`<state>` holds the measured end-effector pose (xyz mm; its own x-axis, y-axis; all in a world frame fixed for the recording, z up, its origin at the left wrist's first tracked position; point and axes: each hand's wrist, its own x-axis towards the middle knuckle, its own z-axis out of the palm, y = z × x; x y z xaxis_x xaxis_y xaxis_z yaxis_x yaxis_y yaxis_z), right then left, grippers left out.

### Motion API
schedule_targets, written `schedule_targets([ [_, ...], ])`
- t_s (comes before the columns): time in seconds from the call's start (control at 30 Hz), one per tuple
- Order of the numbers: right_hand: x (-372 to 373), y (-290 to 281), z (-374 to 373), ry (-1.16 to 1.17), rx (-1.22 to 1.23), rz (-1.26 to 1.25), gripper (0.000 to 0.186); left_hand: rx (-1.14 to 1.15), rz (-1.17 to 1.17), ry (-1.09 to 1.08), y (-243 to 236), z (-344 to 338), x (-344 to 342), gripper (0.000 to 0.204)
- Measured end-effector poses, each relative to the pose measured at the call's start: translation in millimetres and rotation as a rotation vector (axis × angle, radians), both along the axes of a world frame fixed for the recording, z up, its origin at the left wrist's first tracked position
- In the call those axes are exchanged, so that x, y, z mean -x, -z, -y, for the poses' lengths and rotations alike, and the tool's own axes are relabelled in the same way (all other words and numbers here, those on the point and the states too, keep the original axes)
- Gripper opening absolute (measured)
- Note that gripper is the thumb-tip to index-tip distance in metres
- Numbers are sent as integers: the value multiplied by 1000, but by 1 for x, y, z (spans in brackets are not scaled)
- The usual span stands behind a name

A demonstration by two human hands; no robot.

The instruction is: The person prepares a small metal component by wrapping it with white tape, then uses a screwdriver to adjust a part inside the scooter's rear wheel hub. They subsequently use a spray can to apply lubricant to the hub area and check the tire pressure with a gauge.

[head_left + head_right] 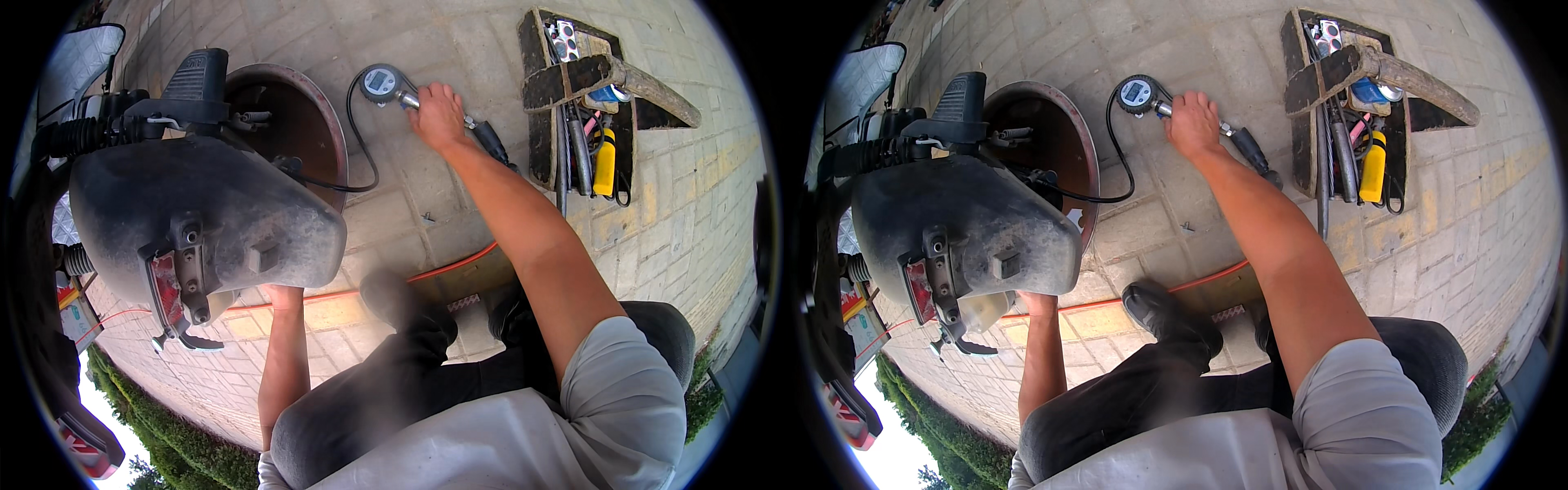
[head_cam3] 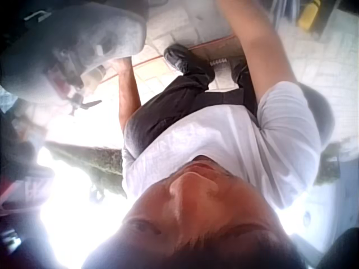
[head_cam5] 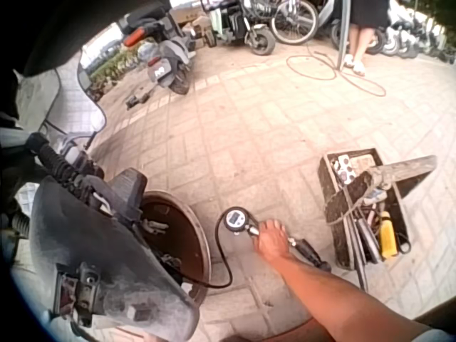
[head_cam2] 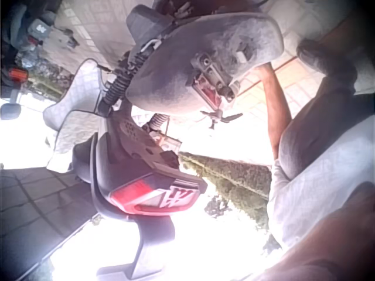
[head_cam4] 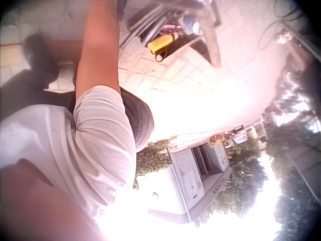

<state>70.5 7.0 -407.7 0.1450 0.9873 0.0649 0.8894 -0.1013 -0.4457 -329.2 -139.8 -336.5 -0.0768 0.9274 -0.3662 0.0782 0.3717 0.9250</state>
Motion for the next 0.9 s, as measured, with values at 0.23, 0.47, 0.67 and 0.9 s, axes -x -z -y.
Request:
schedule_targets([
  [0.23, 0, 0, 1, 1, -6, 6, 30, -14, 84, -91, -5, -1, -13, 81],
  [0.47, -1, -1, 0, -1, 25, 1, 32, 10, 330, -217, -19, -7, -29, 84],
  [0.67, -3, -13, 2, -66, 98, -22, 50, 1, 253, -262, -26, -12, -40, 82],
  [0.9, -4, -18, 1, -77, 159, -34, 57, -49, 830, -177, -21, -11, -30, 48],
])
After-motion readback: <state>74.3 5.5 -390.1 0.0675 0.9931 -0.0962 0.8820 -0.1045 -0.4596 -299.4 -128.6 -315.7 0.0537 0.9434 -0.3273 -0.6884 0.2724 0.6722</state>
